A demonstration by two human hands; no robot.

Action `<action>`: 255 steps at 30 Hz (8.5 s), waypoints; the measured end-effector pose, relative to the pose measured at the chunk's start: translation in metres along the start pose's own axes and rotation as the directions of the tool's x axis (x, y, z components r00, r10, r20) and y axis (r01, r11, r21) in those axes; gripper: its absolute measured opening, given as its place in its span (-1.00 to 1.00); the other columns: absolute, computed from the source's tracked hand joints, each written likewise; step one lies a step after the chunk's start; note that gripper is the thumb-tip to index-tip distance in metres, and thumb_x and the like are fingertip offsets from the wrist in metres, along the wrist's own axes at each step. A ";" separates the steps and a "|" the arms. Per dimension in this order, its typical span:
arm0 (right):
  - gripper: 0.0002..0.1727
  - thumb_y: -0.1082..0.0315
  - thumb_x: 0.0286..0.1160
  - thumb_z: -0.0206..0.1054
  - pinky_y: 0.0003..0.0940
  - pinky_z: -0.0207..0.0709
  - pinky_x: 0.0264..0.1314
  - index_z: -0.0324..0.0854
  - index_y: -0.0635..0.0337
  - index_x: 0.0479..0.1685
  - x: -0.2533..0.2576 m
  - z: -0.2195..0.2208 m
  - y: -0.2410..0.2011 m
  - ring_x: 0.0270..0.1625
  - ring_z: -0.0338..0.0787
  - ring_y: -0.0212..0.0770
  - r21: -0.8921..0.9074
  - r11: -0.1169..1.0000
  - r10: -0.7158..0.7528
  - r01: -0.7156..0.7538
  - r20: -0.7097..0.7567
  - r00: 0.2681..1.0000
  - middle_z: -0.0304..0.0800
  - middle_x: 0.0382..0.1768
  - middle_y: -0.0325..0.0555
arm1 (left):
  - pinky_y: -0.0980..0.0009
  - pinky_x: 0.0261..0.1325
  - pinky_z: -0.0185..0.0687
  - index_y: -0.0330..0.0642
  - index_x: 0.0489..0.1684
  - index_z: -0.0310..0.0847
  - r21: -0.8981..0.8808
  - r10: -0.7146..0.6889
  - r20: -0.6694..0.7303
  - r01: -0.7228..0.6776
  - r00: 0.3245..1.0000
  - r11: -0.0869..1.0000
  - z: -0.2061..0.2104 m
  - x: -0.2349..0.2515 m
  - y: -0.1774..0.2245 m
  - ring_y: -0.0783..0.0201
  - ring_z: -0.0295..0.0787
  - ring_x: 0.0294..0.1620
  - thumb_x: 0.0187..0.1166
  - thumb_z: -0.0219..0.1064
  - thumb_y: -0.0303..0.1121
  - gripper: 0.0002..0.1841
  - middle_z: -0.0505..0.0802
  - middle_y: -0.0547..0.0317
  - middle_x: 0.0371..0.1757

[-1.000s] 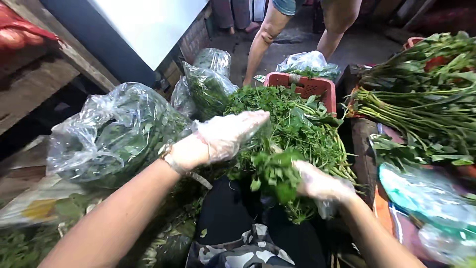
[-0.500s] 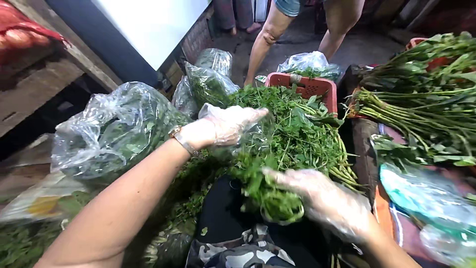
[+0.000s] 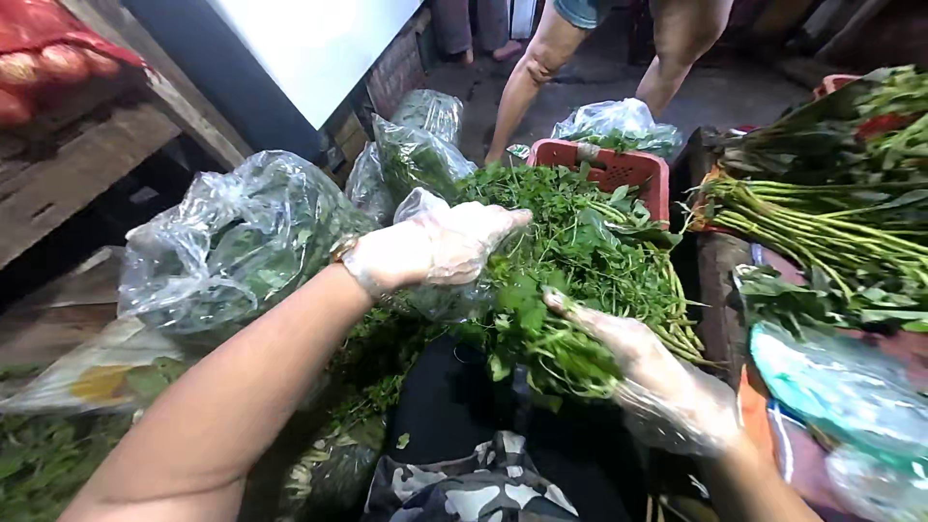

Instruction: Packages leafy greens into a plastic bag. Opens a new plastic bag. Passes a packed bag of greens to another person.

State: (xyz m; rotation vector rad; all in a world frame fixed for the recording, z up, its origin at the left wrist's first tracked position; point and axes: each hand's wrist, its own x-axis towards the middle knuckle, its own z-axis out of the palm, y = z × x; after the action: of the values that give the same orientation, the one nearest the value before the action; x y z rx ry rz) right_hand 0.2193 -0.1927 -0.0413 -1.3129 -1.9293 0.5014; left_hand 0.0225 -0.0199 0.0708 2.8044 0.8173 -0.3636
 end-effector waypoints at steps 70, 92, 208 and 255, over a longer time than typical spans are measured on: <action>-0.10 0.41 0.57 0.34 -0.20 0.52 0.43 -0.14 0.26 0.86 0.061 0.033 -0.001 0.40 0.63 -0.12 0.791 0.330 0.841 -0.516 0.002 0.541 0.49 0.50 0.26 | -0.09 -0.08 0.74 -0.51 -0.50 0.64 -0.524 -0.268 -0.710 -0.234 0.651 0.819 0.171 -0.002 0.073 -0.29 0.83 -0.25 0.22 0.54 -0.47 -0.77 0.80 -0.38 -0.32; -0.24 0.37 0.78 0.09 -0.08 0.28 0.71 -0.18 0.31 0.89 0.096 0.080 -0.014 0.73 0.31 0.20 0.492 0.642 0.702 -0.587 -0.071 0.708 0.02 0.75 0.53 | -0.19 0.05 0.71 -0.16 0.05 0.88 -0.390 -0.287 -0.752 -0.050 0.593 0.919 0.147 -0.026 0.038 -0.18 0.89 -0.10 0.47 0.40 -0.29 -0.72 0.93 -0.12 -0.09; -0.57 0.28 0.82 -0.21 -0.42 0.67 -0.09 0.45 -0.05 -0.47 0.086 0.121 0.001 -0.48 0.69 -0.45 0.975 0.210 0.377 -0.067 -0.018 0.926 0.55 -0.69 -0.46 | 0.39 0.29 0.72 0.01 -0.31 0.87 -0.584 -0.612 -0.504 -0.762 0.609 -0.278 0.191 -0.047 -0.028 0.32 0.87 0.14 0.62 0.12 -0.28 -0.69 0.96 0.20 -0.01; -0.49 0.66 0.47 0.25 -0.55 0.62 -0.29 0.31 0.29 0.43 0.103 0.111 -0.031 -0.40 0.68 -0.45 0.712 0.401 0.492 -0.576 0.363 0.791 0.66 -0.29 -0.21 | 0.20 0.16 0.58 -0.09 -0.36 0.80 -0.072 -0.063 -0.841 0.004 0.537 0.997 0.172 -0.082 -0.018 0.24 0.88 -0.23 0.55 0.28 -0.33 -0.83 0.95 0.12 -0.25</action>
State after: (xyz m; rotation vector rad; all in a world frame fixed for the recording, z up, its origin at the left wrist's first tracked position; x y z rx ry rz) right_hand 0.0958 -0.1021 -0.0566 -1.2301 -0.9828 1.5893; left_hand -0.0853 -0.0899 -0.0714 2.8036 0.9904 1.1284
